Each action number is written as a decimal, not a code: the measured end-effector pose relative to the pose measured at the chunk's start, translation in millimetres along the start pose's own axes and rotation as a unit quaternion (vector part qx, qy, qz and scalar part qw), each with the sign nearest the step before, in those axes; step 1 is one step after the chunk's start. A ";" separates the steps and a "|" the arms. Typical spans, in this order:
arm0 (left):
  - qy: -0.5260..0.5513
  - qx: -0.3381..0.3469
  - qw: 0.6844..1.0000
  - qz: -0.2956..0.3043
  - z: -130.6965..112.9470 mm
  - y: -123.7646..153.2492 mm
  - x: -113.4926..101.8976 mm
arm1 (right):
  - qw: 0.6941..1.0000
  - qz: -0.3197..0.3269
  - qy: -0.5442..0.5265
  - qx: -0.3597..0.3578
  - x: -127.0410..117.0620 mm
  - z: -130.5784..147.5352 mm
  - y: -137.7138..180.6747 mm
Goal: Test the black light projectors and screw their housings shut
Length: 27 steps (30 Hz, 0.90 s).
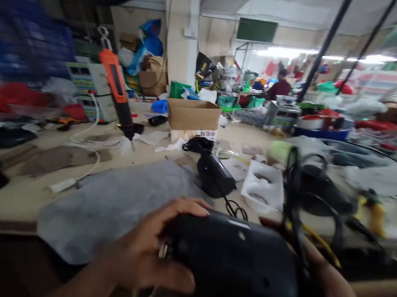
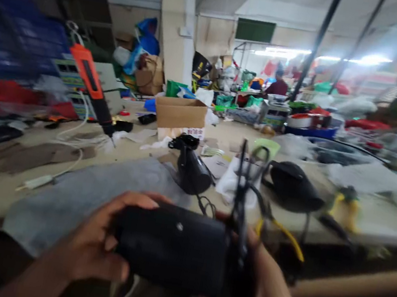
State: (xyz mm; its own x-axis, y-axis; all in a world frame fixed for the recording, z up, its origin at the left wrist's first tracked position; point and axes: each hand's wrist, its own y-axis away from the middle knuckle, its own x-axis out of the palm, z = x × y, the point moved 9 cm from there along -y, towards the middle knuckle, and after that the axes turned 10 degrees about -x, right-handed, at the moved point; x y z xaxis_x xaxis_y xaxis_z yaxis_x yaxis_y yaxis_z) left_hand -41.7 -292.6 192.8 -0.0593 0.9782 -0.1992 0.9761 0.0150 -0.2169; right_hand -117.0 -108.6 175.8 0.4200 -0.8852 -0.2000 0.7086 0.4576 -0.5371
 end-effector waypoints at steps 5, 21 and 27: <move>-0.043 -0.068 0.963 -0.259 27.0 27.4 -120.7 | 0.985 0.117 0.128 -0.014 81.5 -16.5 -111.3; -0.253 -0.064 0.929 -0.263 50.6 41.7 -138.5 | 0.977 0.069 0.086 -0.185 289.4 69.0 -257.2; -0.234 -0.053 0.939 -0.246 49.1 31.6 -137.6 | 0.981 0.059 0.083 -0.163 309.4 56.9 -262.8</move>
State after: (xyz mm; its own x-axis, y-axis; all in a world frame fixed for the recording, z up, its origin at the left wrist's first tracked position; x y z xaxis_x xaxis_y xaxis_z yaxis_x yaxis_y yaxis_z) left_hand -12.9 -436.8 166.3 -0.5699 0.6493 -0.5037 0.8202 0.4864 -0.3011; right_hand -141.1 -497.9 301.7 0.3705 -0.8414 -0.3934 0.4300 0.5308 -0.7303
